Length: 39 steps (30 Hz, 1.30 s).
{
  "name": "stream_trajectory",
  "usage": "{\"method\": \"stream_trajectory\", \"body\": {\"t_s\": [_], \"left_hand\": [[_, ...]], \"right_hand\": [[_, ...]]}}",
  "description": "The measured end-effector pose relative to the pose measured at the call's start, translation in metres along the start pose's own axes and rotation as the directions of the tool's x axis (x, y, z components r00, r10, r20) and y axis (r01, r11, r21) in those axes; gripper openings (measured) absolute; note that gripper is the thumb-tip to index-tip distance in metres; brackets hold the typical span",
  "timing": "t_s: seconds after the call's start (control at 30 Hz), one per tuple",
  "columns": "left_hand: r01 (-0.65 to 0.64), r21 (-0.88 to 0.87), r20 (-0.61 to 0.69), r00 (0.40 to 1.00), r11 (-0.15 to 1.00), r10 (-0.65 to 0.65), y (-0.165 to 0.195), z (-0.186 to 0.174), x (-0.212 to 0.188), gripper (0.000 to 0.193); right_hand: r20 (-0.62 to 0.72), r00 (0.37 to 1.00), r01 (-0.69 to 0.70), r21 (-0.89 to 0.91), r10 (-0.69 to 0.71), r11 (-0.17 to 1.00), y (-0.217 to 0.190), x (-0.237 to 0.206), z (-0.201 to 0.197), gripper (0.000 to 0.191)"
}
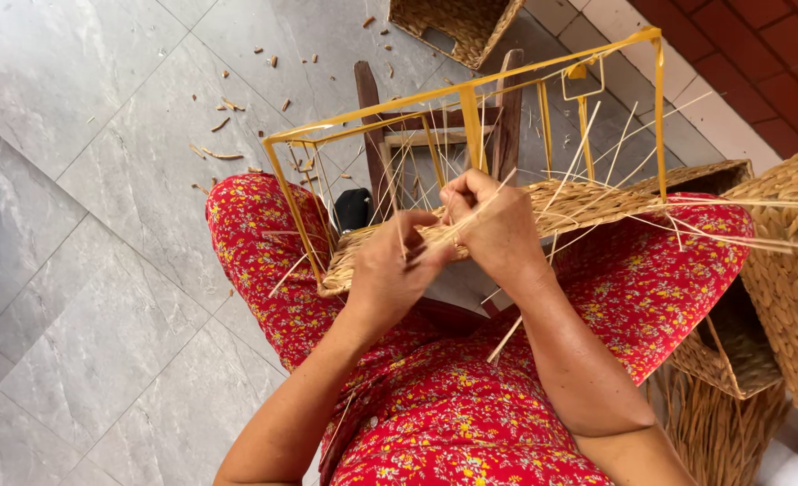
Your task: The person sits on the floor with a woven water hyacinth basket panel on their lap and trims loose woven ends with scissors. They then weave thin round strands through the yellow frame, pulling and threading them across the panel to build up the basket side.
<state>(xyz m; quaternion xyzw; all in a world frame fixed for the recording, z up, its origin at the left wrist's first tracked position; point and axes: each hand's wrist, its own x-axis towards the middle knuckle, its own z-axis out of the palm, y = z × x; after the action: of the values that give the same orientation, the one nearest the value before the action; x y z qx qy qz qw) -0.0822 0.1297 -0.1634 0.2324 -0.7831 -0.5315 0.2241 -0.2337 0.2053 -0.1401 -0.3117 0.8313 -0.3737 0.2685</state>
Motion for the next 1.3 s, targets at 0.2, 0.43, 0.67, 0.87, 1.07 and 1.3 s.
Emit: {"method": "stream_trajectory", "body": {"t_s": [0.2, 0.43, 0.67, 0.87, 1.07, 1.3], "left_hand": [[-0.123, 0.325, 0.140, 0.987, 0.938, 0.081, -0.003, 0.013, -0.001, 0.023], [-0.464, 0.344, 0.271, 0.881, 0.816, 0.388, -0.023, 0.008, -0.008, 0.020], [-0.498, 0.354, 0.283, 0.864, 0.791, 0.417, -0.024, 0.004, -0.009, 0.013], [-0.483, 0.316, 0.253, 0.873, 0.817, 0.418, -0.025, 0.000, -0.012, 0.013], [-0.149, 0.251, 0.241, 0.967, 0.956, 0.087, -0.012, 0.009, -0.009, 0.013], [0.089, 0.169, 0.175, 0.977, 0.982, -0.119, -0.001, 0.012, 0.012, 0.026]], "right_hand": [[-0.031, 0.999, 0.041, 0.069, -0.039, 0.997, 0.019, -0.012, 0.003, 0.009], [-0.116, 0.950, 0.308, 0.503, -0.291, 0.807, 0.057, -0.048, 0.012, 0.007], [-0.111, 0.955, 0.258, 0.770, -0.276, 0.583, 0.066, -0.057, 0.015, 0.012], [-0.131, 0.897, 0.429, 0.491, -0.423, 0.758, 0.051, -0.065, 0.009, 0.010], [-0.084, 0.990, 0.126, 0.210, -0.111, 0.970, 0.028, -0.013, 0.010, 0.004], [-0.135, 0.989, 0.095, 0.258, -0.062, 0.962, 0.004, 0.000, 0.007, 0.036]]}}
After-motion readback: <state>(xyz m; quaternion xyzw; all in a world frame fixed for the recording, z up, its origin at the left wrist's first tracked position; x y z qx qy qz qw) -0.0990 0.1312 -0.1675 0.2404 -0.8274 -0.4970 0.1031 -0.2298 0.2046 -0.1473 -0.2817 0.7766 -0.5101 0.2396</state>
